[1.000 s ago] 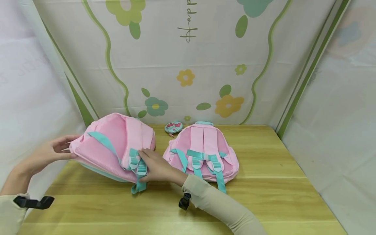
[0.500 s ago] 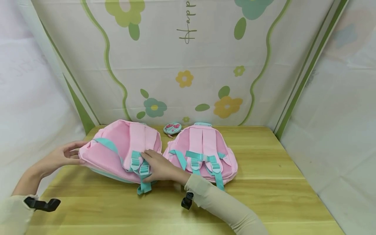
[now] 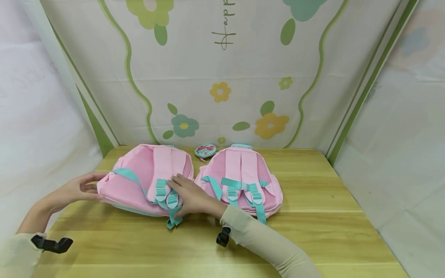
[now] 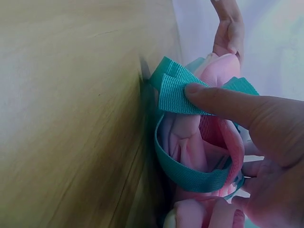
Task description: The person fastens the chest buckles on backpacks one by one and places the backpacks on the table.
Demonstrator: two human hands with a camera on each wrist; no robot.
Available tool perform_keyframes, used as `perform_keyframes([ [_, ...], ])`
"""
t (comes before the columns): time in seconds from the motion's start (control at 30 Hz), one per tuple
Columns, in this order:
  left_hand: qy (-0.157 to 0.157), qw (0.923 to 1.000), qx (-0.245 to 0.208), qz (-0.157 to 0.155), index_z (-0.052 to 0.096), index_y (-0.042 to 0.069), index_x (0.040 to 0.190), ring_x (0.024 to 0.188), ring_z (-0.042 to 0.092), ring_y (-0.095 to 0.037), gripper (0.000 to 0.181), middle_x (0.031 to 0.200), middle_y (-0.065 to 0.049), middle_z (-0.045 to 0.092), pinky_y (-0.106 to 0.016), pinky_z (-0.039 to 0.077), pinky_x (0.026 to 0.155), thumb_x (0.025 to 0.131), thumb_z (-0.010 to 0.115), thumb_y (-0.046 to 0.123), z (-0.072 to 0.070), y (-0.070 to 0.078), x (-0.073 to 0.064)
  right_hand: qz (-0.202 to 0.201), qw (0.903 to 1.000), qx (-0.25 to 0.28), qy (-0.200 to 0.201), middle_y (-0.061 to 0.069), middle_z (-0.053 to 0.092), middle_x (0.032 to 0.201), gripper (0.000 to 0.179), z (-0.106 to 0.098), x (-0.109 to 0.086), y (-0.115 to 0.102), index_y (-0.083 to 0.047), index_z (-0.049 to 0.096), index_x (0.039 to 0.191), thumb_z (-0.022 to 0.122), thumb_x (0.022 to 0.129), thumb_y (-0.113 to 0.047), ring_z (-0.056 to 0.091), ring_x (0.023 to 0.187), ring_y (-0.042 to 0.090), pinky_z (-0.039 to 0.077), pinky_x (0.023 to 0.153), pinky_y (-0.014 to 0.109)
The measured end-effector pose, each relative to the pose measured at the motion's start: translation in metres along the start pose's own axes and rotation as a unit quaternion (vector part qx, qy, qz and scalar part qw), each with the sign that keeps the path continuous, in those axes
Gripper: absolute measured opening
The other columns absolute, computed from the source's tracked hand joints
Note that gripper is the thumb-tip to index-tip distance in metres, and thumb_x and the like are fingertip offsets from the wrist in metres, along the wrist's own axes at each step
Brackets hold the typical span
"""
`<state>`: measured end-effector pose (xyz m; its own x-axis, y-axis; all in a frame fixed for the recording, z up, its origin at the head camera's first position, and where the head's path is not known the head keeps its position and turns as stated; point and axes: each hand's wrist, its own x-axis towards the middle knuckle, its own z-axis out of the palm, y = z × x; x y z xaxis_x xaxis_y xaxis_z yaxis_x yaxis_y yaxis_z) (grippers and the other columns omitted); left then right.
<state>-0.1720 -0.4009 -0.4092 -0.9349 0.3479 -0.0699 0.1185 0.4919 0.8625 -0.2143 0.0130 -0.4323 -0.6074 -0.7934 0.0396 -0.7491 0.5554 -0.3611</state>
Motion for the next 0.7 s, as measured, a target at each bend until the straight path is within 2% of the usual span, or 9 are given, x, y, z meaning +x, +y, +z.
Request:
perform_keyframes([
  [0.43,-0.022,0.9997,-0.004,-0.012,0.031,-0.007,0.153,0.106,0.069,-0.008,0.078,0.128,0.013,0.058,-0.027,0.058,0.085,0.091,0.075,0.007,0.008,-0.01,0.003,0.02,0.9996,-0.019,0.007,0.011,0.022,0.17,0.115,-0.004,-0.001,0.001,-0.012,0.027,0.162,0.093,0.072,-0.042,0.016,0.159,0.027,0.026,0.126,0.043],
  [0.53,-0.027,0.9995,-0.001,-0.015,0.033,-0.006,0.152,0.105,0.069,-0.009,0.077,0.13,0.005,0.059,-0.027,0.058,0.085,0.09,0.076,0.008,0.009,-0.011,0.003,0.024,0.9994,-0.019,0.013,0.011,0.023,0.169,0.115,-0.004,-0.001,0.001,-0.011,0.028,0.162,0.093,0.072,-0.041,0.017,0.158,0.027,0.026,0.126,0.042],
  [0.7,-0.035,0.9992,0.015,-0.008,0.037,-0.007,0.15,0.105,0.069,-0.007,0.075,0.137,-0.02,0.057,-0.027,0.057,0.083,0.089,0.077,0.01,0.011,-0.011,0.003,0.028,0.9991,-0.023,0.022,0.011,0.024,0.169,0.114,-0.002,0.0,0.001,-0.011,0.029,0.161,0.093,0.071,-0.041,0.021,0.157,0.028,0.028,0.125,0.042],
])
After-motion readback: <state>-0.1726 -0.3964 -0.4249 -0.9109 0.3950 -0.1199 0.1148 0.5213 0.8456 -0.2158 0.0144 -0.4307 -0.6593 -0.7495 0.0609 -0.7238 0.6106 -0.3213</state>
